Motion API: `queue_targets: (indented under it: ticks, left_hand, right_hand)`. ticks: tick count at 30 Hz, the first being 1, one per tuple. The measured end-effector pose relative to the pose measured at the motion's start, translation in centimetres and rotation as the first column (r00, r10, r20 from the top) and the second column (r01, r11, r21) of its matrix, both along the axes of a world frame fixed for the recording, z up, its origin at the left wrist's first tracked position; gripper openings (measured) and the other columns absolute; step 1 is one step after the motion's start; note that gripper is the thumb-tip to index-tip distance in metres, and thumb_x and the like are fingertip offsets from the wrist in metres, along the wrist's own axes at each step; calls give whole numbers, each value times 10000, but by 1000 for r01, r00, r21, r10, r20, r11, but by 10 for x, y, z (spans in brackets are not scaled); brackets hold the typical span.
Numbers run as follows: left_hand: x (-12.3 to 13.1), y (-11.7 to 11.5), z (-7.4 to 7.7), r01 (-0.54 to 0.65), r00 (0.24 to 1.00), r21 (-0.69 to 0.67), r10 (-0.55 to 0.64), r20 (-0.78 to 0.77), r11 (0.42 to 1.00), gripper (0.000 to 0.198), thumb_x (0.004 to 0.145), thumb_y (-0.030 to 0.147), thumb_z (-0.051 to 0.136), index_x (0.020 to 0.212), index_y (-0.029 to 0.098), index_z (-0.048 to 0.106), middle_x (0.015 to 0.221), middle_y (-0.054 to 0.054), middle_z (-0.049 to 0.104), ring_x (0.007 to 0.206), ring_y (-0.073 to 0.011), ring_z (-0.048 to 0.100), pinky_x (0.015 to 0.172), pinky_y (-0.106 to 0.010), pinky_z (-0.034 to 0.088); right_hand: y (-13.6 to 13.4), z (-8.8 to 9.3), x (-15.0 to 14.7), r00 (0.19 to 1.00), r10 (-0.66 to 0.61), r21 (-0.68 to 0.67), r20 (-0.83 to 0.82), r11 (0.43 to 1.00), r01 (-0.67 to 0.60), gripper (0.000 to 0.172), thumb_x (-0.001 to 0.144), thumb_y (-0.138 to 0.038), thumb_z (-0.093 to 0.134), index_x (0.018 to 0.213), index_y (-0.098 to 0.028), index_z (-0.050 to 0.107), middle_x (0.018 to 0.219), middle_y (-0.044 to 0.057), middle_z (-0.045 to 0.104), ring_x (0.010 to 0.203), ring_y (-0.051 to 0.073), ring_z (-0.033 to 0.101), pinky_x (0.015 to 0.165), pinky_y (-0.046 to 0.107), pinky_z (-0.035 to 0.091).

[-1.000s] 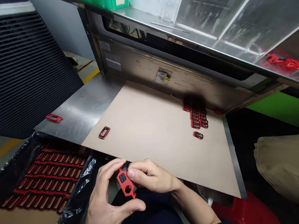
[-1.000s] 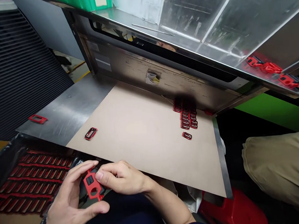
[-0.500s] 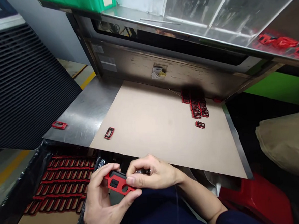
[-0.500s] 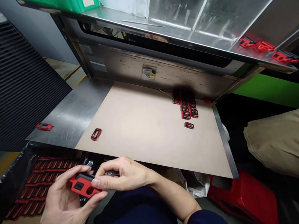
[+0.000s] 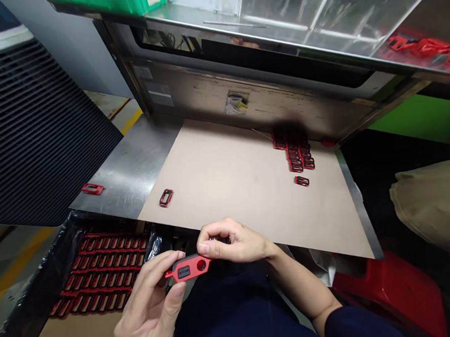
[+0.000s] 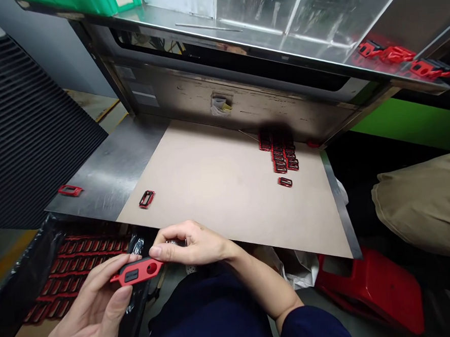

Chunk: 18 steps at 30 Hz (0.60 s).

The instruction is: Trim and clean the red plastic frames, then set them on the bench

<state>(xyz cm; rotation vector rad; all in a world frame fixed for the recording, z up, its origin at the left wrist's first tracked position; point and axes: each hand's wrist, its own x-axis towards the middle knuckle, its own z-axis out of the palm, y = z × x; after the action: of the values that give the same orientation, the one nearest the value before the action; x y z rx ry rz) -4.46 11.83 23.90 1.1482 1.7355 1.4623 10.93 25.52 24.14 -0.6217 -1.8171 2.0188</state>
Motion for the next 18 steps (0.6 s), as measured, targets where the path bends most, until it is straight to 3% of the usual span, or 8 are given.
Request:
queue_targets:
  ticks: [4,7,11,14,18]
  left_hand:
    - [-4,-2,-4,-45,998,-3,45,43,999,128,963,340,684,1067,309,751,1141,21,703,1045,-187,698,879,-231,626]
    - [-10,-2,-11,-53,996,-26,55,76,998,116,931,354,728,1028,304,767,1075,42,749,943,-163,739,810,-168,629]
    - [-15,-1,-17,-97,982,-86,109,156,992,106,929,370,733,1003,307,775,1019,58,791,914,-139,762,841,-126,609]
    - [-13,0,-15,-113,978,-98,129,164,989,177,949,396,700,1077,289,755,1107,20,788,1010,-189,759,917,-215,624]
    - [-5,0,-9,-56,992,-40,60,107,998,492,861,440,794,1304,295,635,1298,-49,700,994,-248,766,881,-346,677]
  right_hand:
    - [-2,3,1,999,-19,-11,-26,1000,19,617,873,-769,544,795,-160,606,679,-31,523,599,87,419,550,231,348]
    - [-4,5,3,999,17,-18,-51,1000,-18,532,872,-695,620,823,-165,612,615,-61,490,545,75,383,515,221,330]
    - [-7,5,3,1000,-5,10,-18,1000,5,468,899,-616,642,769,-169,592,598,-63,483,531,70,370,500,222,300]
    - [-12,0,-3,996,-89,-81,10,993,90,547,869,-700,637,739,-173,572,612,-59,479,547,72,366,508,228,287]
    - [-24,-8,-15,983,-180,-312,-16,935,166,633,832,-807,579,719,-187,513,581,-75,424,514,65,324,489,230,255]
